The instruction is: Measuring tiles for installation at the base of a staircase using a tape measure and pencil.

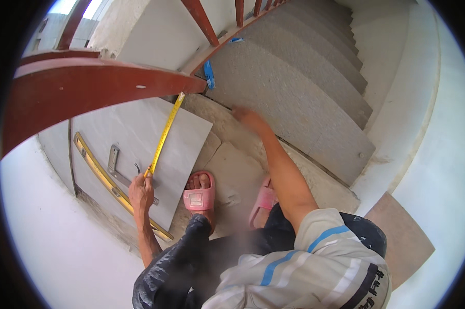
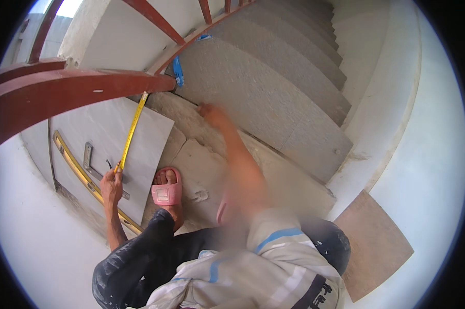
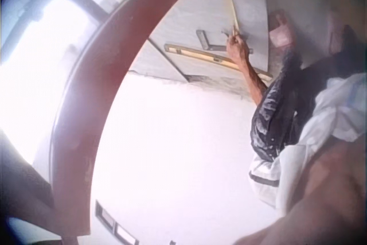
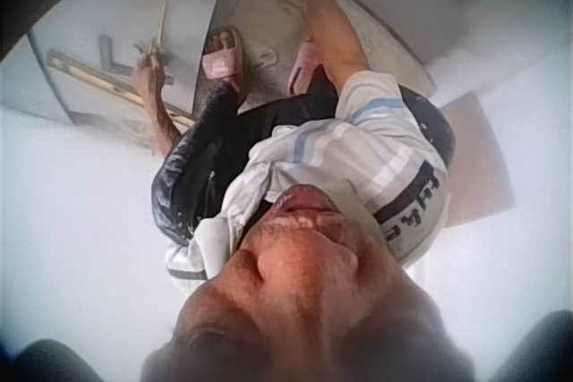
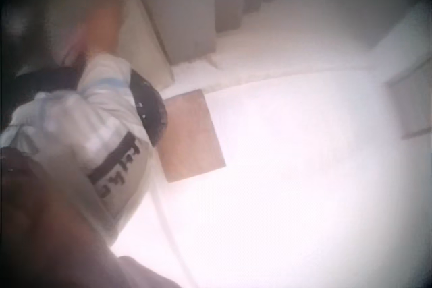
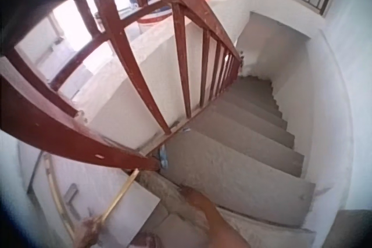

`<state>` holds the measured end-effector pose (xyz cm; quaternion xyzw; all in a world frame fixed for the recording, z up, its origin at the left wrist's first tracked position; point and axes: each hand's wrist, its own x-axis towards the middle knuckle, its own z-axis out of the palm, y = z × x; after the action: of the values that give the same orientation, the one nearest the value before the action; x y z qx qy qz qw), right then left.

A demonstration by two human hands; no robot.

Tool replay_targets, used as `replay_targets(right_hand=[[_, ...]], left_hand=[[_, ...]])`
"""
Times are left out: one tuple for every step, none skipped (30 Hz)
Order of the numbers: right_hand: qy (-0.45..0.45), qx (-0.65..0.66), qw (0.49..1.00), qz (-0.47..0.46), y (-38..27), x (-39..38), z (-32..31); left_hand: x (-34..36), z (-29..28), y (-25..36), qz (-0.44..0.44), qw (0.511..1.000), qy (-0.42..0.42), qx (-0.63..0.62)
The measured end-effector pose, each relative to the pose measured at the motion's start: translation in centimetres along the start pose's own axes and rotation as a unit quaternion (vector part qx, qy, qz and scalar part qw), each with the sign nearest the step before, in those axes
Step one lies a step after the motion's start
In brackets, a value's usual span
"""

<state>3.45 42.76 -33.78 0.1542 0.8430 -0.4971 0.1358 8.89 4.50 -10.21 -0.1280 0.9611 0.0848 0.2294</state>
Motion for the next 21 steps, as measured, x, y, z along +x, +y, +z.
replay_targets(right_hand=[[-0.12, 0.012, 0.99, 0.071, -0.4, -0.4, 0.1], [-0.23, 0.016, 0.963, 0.142, -0.6, -0.5, -0.4], [-0.219, 0.015, 0.965, 0.141, -0.9, -0.5, -0.8], [-0.254, -0.008, 0.96, 0.117, -1.7, -0.9, -0.8], [-0.29, -0.032, 0.952, 0.092, -2.5, -0.9, -0.8], [-0.288, -0.024, 0.953, 0.087, -3.3, -0.7, -0.6], [-0.293, -0.044, 0.95, 0.094, -3.3, -0.8, -0.6], [-0.3, -0.065, 0.946, 0.101, -3.3, -1.0, -0.5], [-0.303, -0.064, 0.945, 0.101, -3.1, -0.9, -0.5], [-0.279, -0.05, 0.955, 0.092, -2.5, -0.9, -1.3], [-0.262, -0.031, 0.962, 0.077, -3.0, -0.9, -1.3], [-0.276, -0.028, 0.958, 0.077, -3.4, -0.7, -1.3], [-0.271, -0.029, 0.957, 0.101, -4.1, -0.9, -2.5], [-0.269, -0.023, 0.956, 0.115, -5.5, -0.8, -3.0], [-0.289, -0.01, 0.951, 0.105, -7.2, -0.8, -2.3], [-0.286, 0.032, 0.953, 0.093, -8.1, -1.1, -1.8], [-0.269, 0.059, 0.957, 0.09, -7.4, -0.8, -2.2], [-0.272, 0.046, 0.956, 0.096, -6.5, -0.6, -2.3], [-0.265, 0.061, 0.96, 0.072, -7.2, -0.4, -1.1], [-0.252, 0.057, 0.964, 0.059, -6.9, -0.6, -0.7], [-0.264, 0.049, 0.962, 0.056, -6.7, -1.1, -0.2]], left_hand=[[-0.4, -0.3, 0.1, 0.003, 1.0, 0.006, 0.001], [-0.3, 0.4, 0.0, 0.014, 1.0, 0.009, -0.003], [-0.3, 1.2, -0.2, 0.017, 1.0, 0.004, -0.003], [-0.7, 0.6, -0.1, 0.015, 1.0, 0.002, 0.006], [-0.9, 0.1, 0.0, 0.019, 1.0, 0.008, 0.013], [-1.0, -0.5, 0.1, 0.007, 1.0, 0.008, 0.007], [-1.2, -0.3, 0.2, -0.007, 1.0, 0.001, -0.007], [-1.0, 0.1, -0.1, -0.008, 1.0, 0.0, -0.006], [-0.4, 0.9, -0.4, 0.02, 1.0, 0.014, -0.003], [-0.3, 1.7, -0.3, 0.046, 0.999, 0.022, -0.002], [-0.2, 1.6, -0.6, 0.043, 0.999, 0.016, 0.001], [0.0, 1.7, -0.8, 0.045, 0.999, 0.016, 0.004], [0.3, 2.9, -0.8, 0.052, 0.999, 0.007, -0.001], [0.2, 2.1, -0.5, 0.039, 0.999, 0.002, 0.005], [-0.4, -0.4, 0.0, 0.015, 1.0, 0.008, 0.016], [-0.8, -1.2, 0.0, -0.006, 1.0, 0.006, 0.015], [-0.3, 0.3, 0.1, -0.009, 1.0, -0.002, 0.004], [0.1, 1.7, 0.2, 0.006, 1.0, 0.009, -0.009], [-0.6, -0.1, -0.2, 0.007, 0.999, 0.037, 0.004], [-0.6, 0.0, -0.4, -0.007, 0.999, 0.036, -0.002], [-0.6, -0.2, -0.7, -0.007, 1.0, 0.024, -0.002]])
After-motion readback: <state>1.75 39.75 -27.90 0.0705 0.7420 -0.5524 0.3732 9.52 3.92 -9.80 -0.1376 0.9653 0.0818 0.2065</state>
